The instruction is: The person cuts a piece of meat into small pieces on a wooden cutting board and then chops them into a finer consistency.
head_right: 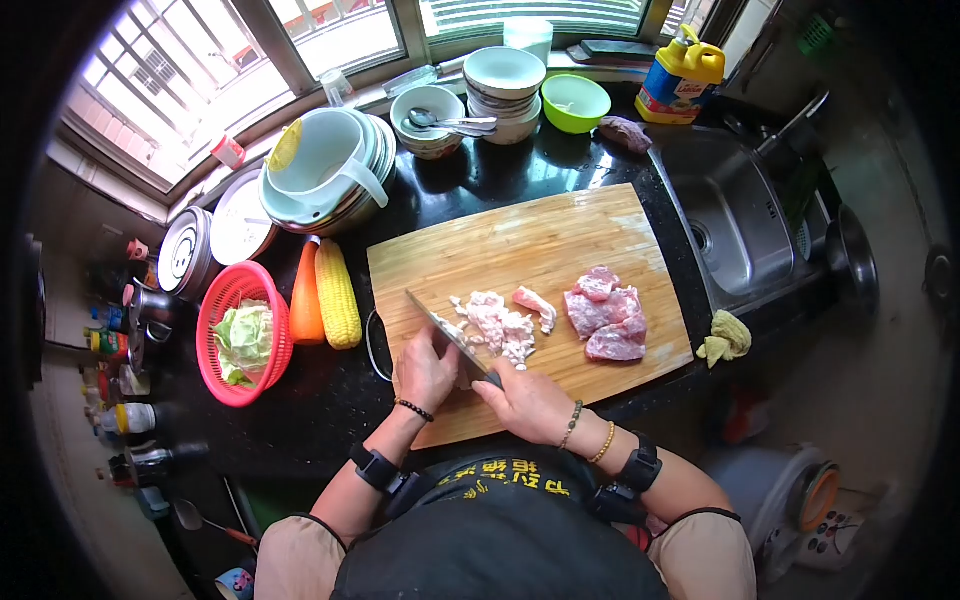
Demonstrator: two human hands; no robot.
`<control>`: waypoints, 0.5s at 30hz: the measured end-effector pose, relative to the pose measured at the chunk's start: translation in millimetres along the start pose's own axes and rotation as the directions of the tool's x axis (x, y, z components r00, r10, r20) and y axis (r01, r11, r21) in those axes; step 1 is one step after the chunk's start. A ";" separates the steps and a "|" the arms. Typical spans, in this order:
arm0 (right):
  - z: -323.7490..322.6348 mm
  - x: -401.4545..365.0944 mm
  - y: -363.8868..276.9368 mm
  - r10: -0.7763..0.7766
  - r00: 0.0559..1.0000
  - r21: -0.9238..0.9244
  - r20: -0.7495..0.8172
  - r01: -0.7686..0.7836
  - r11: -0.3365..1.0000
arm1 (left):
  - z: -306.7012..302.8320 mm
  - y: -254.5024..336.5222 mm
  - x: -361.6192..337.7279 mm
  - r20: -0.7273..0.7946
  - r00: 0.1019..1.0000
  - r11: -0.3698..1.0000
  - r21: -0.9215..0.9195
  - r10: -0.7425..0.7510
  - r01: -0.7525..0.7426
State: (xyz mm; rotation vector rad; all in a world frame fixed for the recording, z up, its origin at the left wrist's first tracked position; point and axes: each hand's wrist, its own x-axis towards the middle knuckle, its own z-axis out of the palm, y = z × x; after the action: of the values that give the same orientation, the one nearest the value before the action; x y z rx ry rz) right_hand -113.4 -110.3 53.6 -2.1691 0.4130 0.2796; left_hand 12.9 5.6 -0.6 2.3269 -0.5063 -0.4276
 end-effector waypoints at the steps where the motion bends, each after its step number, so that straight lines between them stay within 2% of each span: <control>1: -2.5 -1.4 1.2 0.004 1.000 0.045 -0.013 -0.004 0.999 | -2.0 2.1 -4.2 0.039 0.999 0.999 -0.022 0.027 -0.026; 2: -4.3 -2.7 2.7 0.002 1.000 0.042 -0.017 -0.002 0.999 | -0.5 1.1 -7.7 0.037 0.999 0.999 -0.024 0.031 -0.030; 4: -5.1 -5.2 5.5 0.049 0.998 0.116 0.035 -0.052 0.992 | -0.1 -2.7 -14.4 0.021 0.963 0.953 0.135 0.270 -0.271; 5: -8.2 -7.7 4.4 0.043 0.998 0.117 0.038 -0.047 0.992 | -3.0 -3.9 -16.9 0.035 0.942 0.928 0.158 0.335 -0.336; 7: -19.8 -17.8 -1.1 0.183 0.971 0.173 0.154 -0.209 0.963 | -9.3 -8.2 -14.1 0.081 0.924 0.904 0.193 0.373 -0.382; 9: -29.3 -27.1 -2.8 0.227 0.963 0.168 0.148 -0.251 0.953 | -14.0 -12.3 -7.2 0.136 0.892 0.853 0.260 0.431 -0.452; 11: -30.2 -34.2 2.1 0.275 0.951 0.168 0.143 -0.297 0.940 | -17.3 -10.2 -7.7 0.097 0.896 0.870 0.214 0.433 -0.444; 12: -27.1 -38.0 6.3 0.205 0.974 0.130 0.095 -0.217 0.968 | -19.9 -7.3 -8.6 0.058 0.899 0.883 0.169 0.434 -0.437; 13: -23.9 -41.2 8.7 0.133 0.990 0.090 0.048 -0.137 0.987 | -20.9 -0.1 -9.4 0.016 0.929 0.915 0.171 0.369 -0.366; 14: -21.5 -43.5 9.0 0.137 0.990 0.095 0.044 -0.140 0.986 | -20.1 2.2 -9.5 0.022 0.928 0.913 0.172 0.372 -0.370; 15: -19.7 -45.1 8.8 0.088 0.996 0.059 0.030 -0.089 0.994 | -19.1 4.0 -9.2 0.062 0.969 0.960 0.139 0.238 -0.245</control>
State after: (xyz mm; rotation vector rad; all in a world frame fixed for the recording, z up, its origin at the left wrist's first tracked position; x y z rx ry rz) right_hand -157.4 -122.5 74.1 -2.0886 0.4966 0.3414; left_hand 12.3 18.2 17.0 2.3590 -0.8585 -0.3349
